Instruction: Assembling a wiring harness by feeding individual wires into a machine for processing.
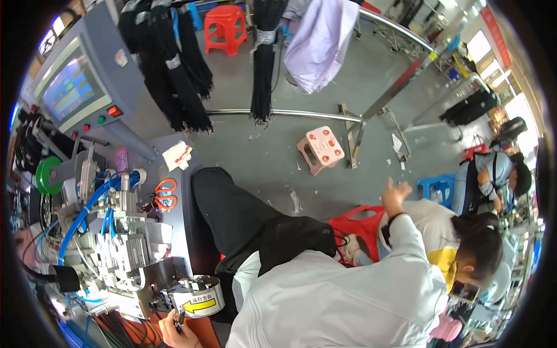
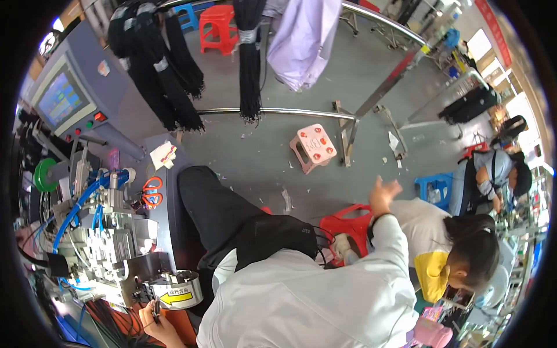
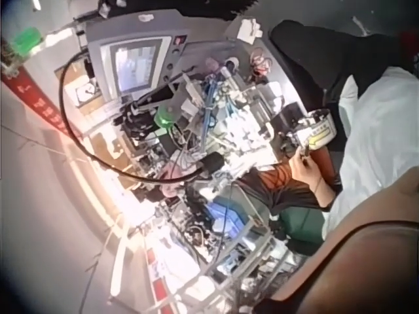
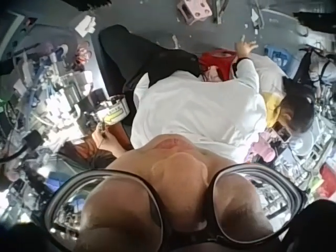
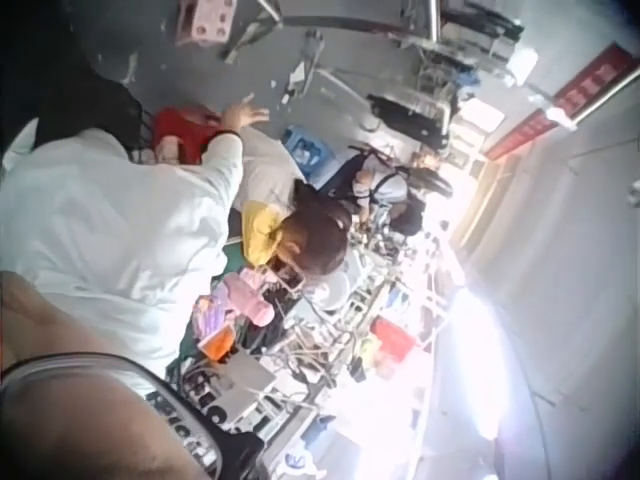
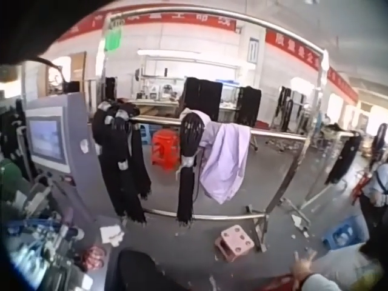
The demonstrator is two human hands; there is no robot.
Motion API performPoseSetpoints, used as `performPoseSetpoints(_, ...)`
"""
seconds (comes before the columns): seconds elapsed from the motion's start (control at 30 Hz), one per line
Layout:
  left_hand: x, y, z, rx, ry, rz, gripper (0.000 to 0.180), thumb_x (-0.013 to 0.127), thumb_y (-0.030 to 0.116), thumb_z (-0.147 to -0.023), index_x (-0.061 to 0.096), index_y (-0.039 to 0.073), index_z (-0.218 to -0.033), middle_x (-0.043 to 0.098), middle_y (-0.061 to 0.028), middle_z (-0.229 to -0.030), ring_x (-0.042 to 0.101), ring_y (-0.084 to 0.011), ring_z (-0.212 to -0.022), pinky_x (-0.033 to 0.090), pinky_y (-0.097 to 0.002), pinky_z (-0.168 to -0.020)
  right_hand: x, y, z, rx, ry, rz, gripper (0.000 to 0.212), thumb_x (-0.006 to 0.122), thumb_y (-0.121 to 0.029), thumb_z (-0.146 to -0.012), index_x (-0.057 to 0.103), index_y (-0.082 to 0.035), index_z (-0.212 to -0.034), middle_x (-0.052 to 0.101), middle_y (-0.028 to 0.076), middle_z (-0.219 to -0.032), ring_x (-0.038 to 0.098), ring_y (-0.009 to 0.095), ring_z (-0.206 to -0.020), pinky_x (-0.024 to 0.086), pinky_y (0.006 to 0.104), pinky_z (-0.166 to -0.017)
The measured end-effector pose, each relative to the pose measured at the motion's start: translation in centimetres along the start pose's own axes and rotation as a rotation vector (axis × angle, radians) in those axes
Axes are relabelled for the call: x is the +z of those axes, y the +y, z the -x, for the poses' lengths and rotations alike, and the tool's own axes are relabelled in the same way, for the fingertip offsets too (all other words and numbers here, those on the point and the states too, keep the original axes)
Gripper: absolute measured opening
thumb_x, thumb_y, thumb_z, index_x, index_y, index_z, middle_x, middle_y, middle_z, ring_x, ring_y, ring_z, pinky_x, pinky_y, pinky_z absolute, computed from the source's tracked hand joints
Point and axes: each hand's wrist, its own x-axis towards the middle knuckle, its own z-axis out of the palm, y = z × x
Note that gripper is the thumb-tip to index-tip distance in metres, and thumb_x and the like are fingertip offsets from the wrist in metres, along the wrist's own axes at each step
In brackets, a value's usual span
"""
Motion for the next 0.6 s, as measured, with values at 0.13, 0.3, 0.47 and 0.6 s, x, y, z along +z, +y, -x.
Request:
performPoseSetpoints(0.13, -1.7, -3.1, -2.7, 0.103, 0.046, 0.04, 0.022, 0.061, 0.003, -0.069, 0.063, 0.006, -0.09, 0.055, -0.0084, -0.072, 0.058, -0.0284, -0.067, 0.044, -0.0376, -0.055, 10.0, 3.4, 7.1, -0.303, -0.415, 0.022, 0.044, 0.05, -0.044, -0.084, 0.058, -0.022, -0.121, 0.038, 0.012, -0.142, 0.048, 0.04, -0.117, 0.012, 0.0838, -0.08)
performPoseSetpoints(0.3, -6.6, -9.3, -0.4, 0.051, 0.015, -0.051, 0.031, 0.063, 0.003, -0.058, 0.063, 0.005, -0.089, 0.055, -0.0088, -0.07, 0.056, -0.0278, -0.062, 0.042, -0.0358, -0.053, -8.7, -4.6, 8.8, -0.093, 0.068, -0.318, 0.052, 0.065, -0.038, -0.075, 0.056, -0.017, -0.121, 0.047, 0.011, -0.133, 0.048, 0.037, -0.116, 0.025, 0.0699, -0.091)
performPoseSetpoints(0.47, -8.9, -11.5, 0.4, 0.036, 0.033, -0.014, 0.031, 0.062, -0.002, -0.059, 0.062, 0.004, -0.089, 0.053, -0.0109, -0.07, 0.054, -0.0276, -0.06, 0.041, -0.0339, -0.052, -32.8, -15.2, 9.5, -0.757, 0.453, -1.252, 0.043, 0.068, -0.01, -0.074, 0.056, -0.007, -0.116, 0.057, 0.016, -0.112, 0.052, 0.033, -0.108, 0.041, 0.0397, -0.092)
performPoseSetpoints(0.6, -9.9, -12.9, 1.0, -0.025, 0.014, -0.062, 0.034, 0.065, 0.003, -0.057, 0.062, 0.008, -0.091, 0.052, -0.0079, -0.07, 0.054, -0.0264, -0.06, 0.041, -0.0353, -0.053, -54.4, -20.4, 21.4, -1.476, 0.445, -1.619, 0.028, 0.067, -0.003, -0.076, 0.063, -0.006, -0.103, 0.062, 0.012, -0.105, 0.06, 0.028, -0.092, 0.047, 0.0339, -0.081)
